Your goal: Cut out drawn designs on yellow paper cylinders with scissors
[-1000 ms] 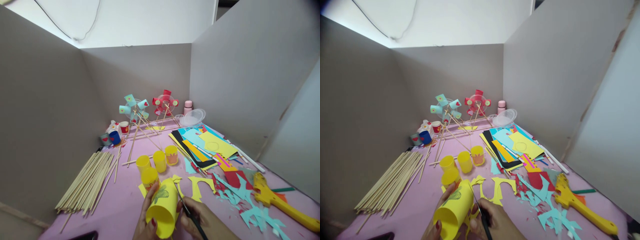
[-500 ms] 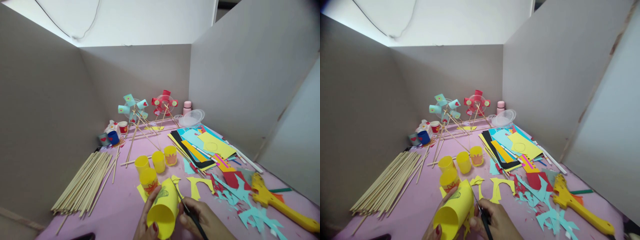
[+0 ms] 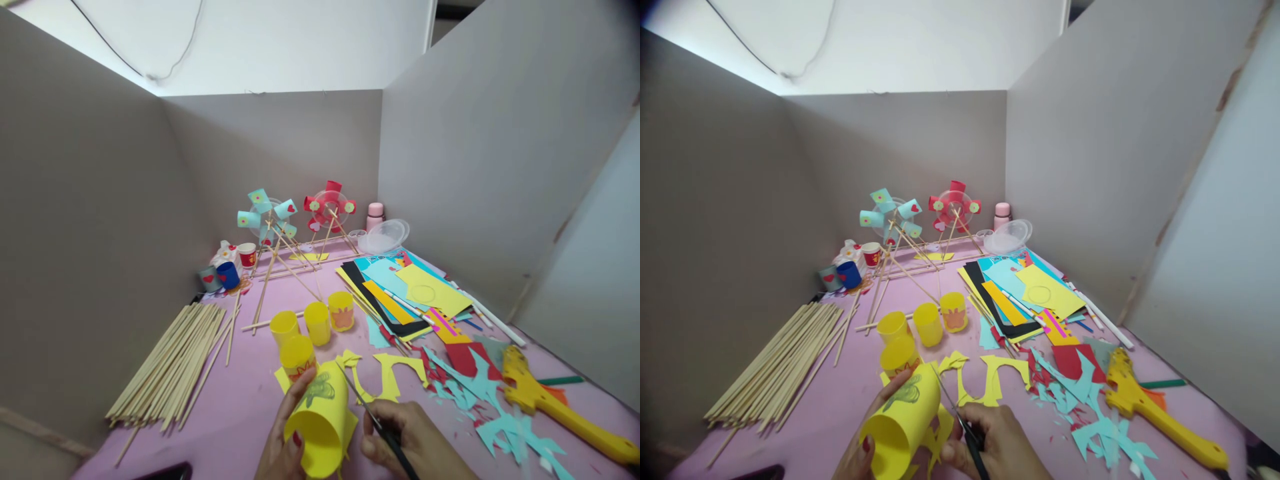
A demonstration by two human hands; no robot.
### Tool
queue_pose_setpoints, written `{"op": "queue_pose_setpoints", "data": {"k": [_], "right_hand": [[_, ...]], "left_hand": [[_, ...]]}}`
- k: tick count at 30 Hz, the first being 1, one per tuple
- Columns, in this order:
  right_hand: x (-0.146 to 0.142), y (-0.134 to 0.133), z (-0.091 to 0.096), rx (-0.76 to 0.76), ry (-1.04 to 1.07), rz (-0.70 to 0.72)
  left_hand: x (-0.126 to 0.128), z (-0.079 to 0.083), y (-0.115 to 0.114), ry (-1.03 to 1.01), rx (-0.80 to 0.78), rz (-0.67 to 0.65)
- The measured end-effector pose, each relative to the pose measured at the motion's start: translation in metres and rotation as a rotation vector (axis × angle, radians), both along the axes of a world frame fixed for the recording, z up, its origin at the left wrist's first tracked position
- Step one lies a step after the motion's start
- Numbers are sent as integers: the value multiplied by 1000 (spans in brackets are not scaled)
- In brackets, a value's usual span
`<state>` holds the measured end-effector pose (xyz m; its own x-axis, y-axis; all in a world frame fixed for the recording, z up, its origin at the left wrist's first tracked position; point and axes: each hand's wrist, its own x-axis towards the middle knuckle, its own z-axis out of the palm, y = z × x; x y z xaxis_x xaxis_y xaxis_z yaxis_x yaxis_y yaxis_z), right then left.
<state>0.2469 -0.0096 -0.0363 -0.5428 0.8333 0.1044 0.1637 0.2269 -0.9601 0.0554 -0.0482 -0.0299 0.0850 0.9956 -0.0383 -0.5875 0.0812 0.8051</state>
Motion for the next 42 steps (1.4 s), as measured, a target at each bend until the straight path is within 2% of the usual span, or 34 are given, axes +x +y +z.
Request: {"op": "queue_pose_setpoints", "data": {"k": [8, 13, 19, 27, 35, 42], "right_hand": [[2, 0, 3, 0, -7, 56], [1, -1, 3, -12, 8, 83], [2, -1, 0, -13, -18, 49], [4, 0, 1, -6, -28, 56], [5, 1, 2, 0, -19, 63], [5, 0, -5, 36, -103, 16]], "left_hand": [[-1, -2, 1, -51, -28, 46], [2, 0, 0, -73, -33, 25], [7, 9, -5, -53, -7, 6], [6, 8, -3, -66, -25, -3], [10, 14, -8, -105, -64, 23], [6, 19, -9, -94, -84, -17]]}}
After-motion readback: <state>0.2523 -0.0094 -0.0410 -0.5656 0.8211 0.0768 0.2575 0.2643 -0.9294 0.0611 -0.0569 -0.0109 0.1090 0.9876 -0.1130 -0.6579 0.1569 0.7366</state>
